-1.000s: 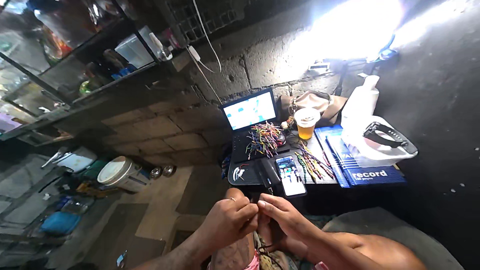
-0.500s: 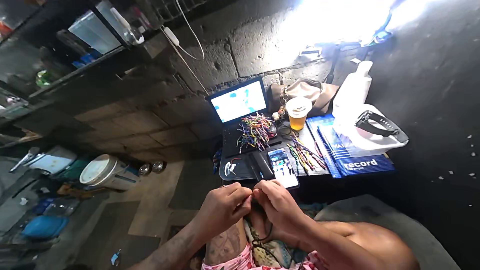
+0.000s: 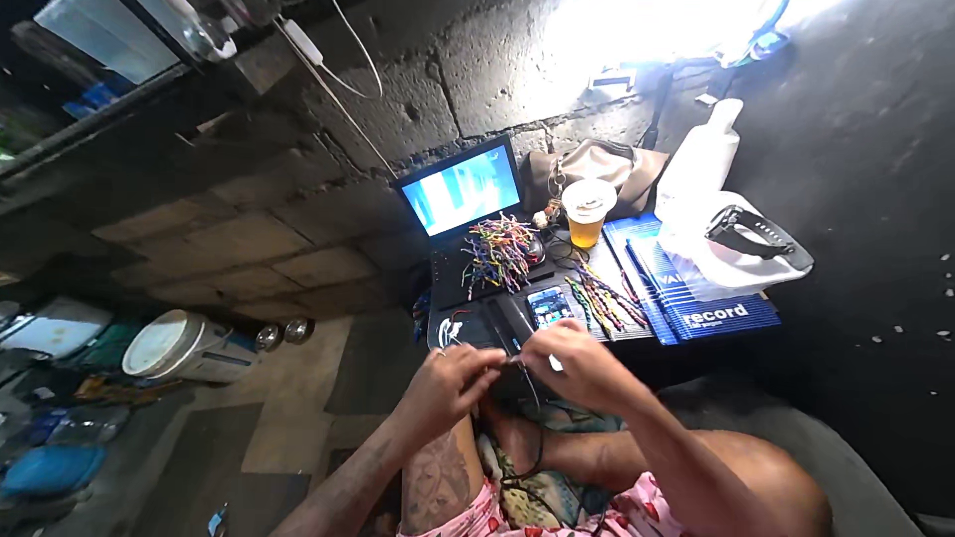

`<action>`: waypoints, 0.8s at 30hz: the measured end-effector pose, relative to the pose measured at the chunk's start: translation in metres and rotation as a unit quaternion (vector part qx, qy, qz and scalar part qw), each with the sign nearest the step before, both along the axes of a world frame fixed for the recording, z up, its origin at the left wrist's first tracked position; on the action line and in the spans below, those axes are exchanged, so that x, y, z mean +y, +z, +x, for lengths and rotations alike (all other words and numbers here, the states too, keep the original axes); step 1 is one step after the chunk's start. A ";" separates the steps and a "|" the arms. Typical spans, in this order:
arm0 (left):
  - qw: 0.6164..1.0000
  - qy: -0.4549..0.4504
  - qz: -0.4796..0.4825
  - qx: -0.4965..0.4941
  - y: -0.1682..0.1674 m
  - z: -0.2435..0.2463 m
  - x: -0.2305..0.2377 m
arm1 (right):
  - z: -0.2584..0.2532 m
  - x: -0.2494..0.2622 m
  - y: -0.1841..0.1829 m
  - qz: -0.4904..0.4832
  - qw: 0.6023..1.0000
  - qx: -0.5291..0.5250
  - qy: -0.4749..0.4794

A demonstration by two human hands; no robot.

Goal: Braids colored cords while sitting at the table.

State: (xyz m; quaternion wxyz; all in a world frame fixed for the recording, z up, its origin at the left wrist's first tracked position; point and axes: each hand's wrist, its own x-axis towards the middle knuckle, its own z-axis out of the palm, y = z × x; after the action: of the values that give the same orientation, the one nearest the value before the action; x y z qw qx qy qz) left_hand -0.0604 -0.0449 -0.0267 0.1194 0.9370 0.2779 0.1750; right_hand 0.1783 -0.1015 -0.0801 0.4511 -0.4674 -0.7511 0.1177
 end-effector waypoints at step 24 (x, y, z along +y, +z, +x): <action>0.932 0.228 -0.274 -0.066 -0.077 0.066 0.206 | 0.100 0.051 -0.030 -0.470 0.821 -0.021 -0.322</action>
State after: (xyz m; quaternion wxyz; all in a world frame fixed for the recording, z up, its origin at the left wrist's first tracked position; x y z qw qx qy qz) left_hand 0.0051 0.1609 -0.1042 0.3462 0.7655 0.5129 0.1762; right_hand 0.2785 -0.0507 -0.1100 0.1728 -0.8405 -0.4204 0.2949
